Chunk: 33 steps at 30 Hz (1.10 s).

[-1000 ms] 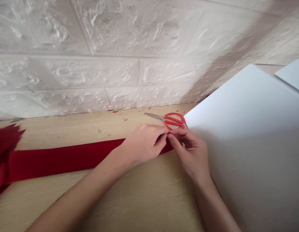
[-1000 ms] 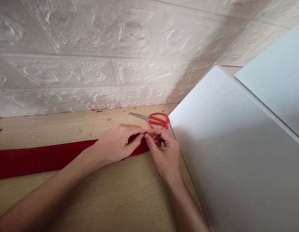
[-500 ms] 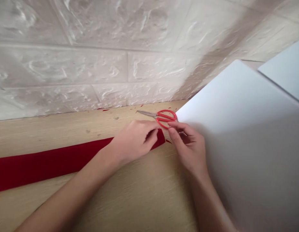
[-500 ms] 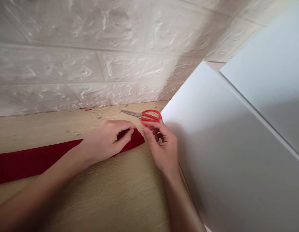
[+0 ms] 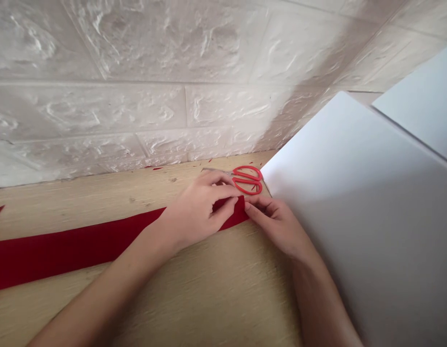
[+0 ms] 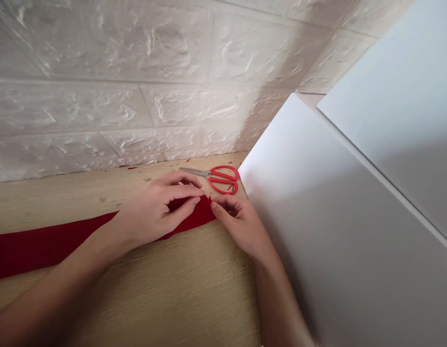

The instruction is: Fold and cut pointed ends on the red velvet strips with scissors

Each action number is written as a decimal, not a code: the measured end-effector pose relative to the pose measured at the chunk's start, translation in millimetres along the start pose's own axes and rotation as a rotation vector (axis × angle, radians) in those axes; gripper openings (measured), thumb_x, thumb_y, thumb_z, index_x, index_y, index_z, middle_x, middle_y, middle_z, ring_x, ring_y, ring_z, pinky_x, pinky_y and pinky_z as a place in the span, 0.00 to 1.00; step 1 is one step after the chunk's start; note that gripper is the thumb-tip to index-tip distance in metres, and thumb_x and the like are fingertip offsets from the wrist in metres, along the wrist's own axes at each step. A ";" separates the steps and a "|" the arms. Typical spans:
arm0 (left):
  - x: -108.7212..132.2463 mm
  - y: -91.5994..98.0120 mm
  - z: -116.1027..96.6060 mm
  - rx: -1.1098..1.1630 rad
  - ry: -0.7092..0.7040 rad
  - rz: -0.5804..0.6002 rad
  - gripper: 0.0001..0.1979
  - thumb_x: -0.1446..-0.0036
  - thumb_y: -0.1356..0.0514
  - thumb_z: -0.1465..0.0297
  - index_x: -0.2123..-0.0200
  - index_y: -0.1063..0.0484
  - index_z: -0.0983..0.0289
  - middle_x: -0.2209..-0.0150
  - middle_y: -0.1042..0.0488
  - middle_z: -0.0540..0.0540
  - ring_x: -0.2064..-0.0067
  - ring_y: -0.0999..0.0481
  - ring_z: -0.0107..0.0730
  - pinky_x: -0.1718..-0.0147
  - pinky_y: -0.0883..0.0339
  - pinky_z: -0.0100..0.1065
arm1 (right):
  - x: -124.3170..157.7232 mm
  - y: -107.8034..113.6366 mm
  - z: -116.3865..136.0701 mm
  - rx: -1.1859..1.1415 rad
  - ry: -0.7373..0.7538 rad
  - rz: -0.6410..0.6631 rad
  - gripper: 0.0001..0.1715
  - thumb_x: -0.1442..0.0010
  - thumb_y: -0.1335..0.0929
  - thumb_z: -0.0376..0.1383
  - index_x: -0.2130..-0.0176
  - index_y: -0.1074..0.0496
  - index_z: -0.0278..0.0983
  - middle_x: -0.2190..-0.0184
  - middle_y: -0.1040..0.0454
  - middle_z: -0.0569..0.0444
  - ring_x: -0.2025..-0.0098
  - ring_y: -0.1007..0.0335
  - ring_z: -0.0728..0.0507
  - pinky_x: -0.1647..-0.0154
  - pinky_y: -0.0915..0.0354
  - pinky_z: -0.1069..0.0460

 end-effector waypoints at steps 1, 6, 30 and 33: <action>0.2 2.4 -2.0 -0.032 -0.015 -0.024 0.12 0.34 0.43 0.74 0.58 0.17 0.62 0.55 0.22 0.54 0.53 0.24 0.30 0.49 0.31 0.31 | -0.4 1.5 -0.6 -0.028 0.002 -0.020 0.20 0.42 0.26 0.55 0.63 0.19 0.42 0.64 0.19 0.52 0.64 0.25 0.43 0.64 0.31 0.49; 0.3 11.7 -15.3 -0.146 -0.108 -0.116 0.12 0.33 0.42 0.74 0.59 0.17 0.60 0.64 0.26 0.53 0.60 0.28 0.31 0.54 0.30 0.34 | -3.8 5.7 -4.5 -0.219 0.014 -0.104 0.18 0.47 0.22 0.53 0.68 0.21 0.43 0.69 0.23 0.56 0.68 0.30 0.46 0.64 0.33 0.51; -2.0 -6.5 -7.0 -0.057 0.023 0.110 0.12 0.31 0.46 0.73 0.59 0.21 0.63 0.60 0.20 0.53 0.59 0.22 0.31 0.54 0.27 0.33 | -7.7 -6.0 -14.6 -0.307 -0.060 -0.012 0.24 0.50 0.21 0.51 0.56 0.19 0.44 0.58 0.17 0.53 0.58 0.20 0.43 0.56 0.26 0.48; 0.4 -14.9 -5.3 -0.106 0.024 0.137 0.14 0.29 0.48 0.72 0.57 0.21 0.64 0.57 0.20 0.56 0.58 0.21 0.35 0.54 0.27 0.37 | -10.5 -2.7 -20.1 -0.327 -0.093 -0.052 0.21 0.51 0.20 0.48 0.60 0.19 0.42 0.63 0.18 0.54 0.64 0.22 0.45 0.61 0.27 0.49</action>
Point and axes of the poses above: each hand's wrist, its own x-axis away from the middle knuckle, its own y-axis out of the back of the hand, z = x × y, the point moved 10 cm from there along -x, towards the middle knuckle
